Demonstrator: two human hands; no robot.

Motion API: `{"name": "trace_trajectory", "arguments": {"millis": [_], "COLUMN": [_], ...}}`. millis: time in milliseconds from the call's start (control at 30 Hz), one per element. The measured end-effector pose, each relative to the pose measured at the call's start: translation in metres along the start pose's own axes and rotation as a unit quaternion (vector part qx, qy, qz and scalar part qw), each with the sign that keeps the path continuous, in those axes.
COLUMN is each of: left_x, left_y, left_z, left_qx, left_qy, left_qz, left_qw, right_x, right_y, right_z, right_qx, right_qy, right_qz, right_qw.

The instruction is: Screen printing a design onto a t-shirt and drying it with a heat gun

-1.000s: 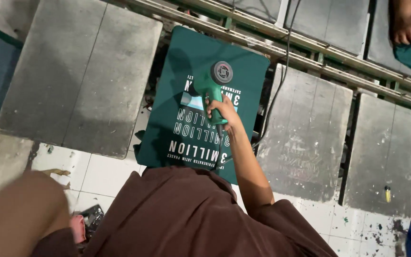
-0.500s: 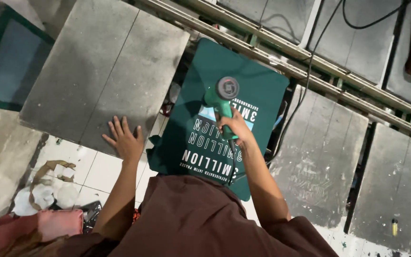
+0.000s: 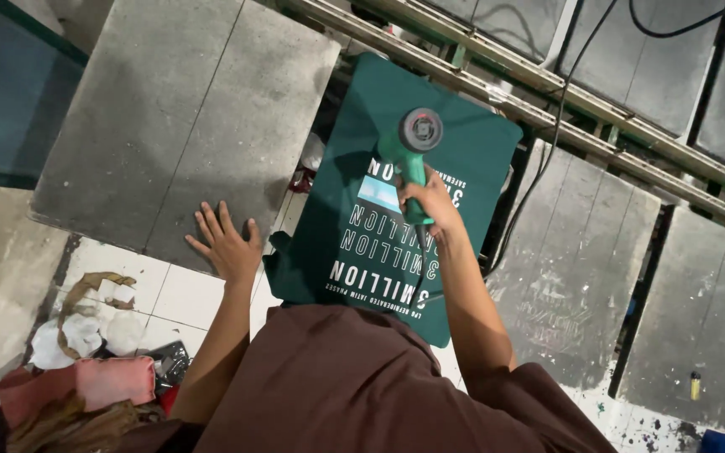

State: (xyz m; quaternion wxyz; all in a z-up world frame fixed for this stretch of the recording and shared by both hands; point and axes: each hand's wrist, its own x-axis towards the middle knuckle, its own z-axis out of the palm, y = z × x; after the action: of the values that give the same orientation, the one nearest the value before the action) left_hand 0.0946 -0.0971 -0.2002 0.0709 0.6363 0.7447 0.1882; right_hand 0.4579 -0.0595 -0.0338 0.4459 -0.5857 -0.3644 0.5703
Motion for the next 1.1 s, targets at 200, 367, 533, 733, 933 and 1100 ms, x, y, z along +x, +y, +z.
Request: {"name": "trace_trajectory", "arguments": {"millis": [200,367,533,733,933,1100], "left_x": [-0.001,-0.006,0.016,0.056,0.047,0.037], "left_y": [-0.004,-0.023,-0.009,0.046,0.136,0.187], "left_z": [0.004,0.019,0.008,0.043,0.11,0.101], "left_qx": [-0.039,-0.115,-0.202,-0.206,-0.222,-0.209], "left_qy": [0.003,0.049,0.113,0.088,-0.01,-0.077], "left_qz": [-0.009,0.018,-0.048,0.081,0.378,0.422], "left_qw": [0.999,0.992,0.972,0.971,0.899,0.879], "right_x": [0.011,0.01,0.012,-0.004,-0.017,-0.036], "right_y": [0.001,-0.003,0.009,0.012,0.014,0.006], "right_z": [-0.004,-0.008,-0.017,-0.021,-0.024,-0.031], "right_qx": [0.112,0.188,0.096,0.111,0.085,0.074], "right_qy": [0.0,0.012,0.027,0.045,0.062,0.077], "right_qz": [0.011,0.021,-0.006,0.008,0.024,0.019], "right_qw": [0.994,0.982,0.995,0.993,0.994,0.994]}}
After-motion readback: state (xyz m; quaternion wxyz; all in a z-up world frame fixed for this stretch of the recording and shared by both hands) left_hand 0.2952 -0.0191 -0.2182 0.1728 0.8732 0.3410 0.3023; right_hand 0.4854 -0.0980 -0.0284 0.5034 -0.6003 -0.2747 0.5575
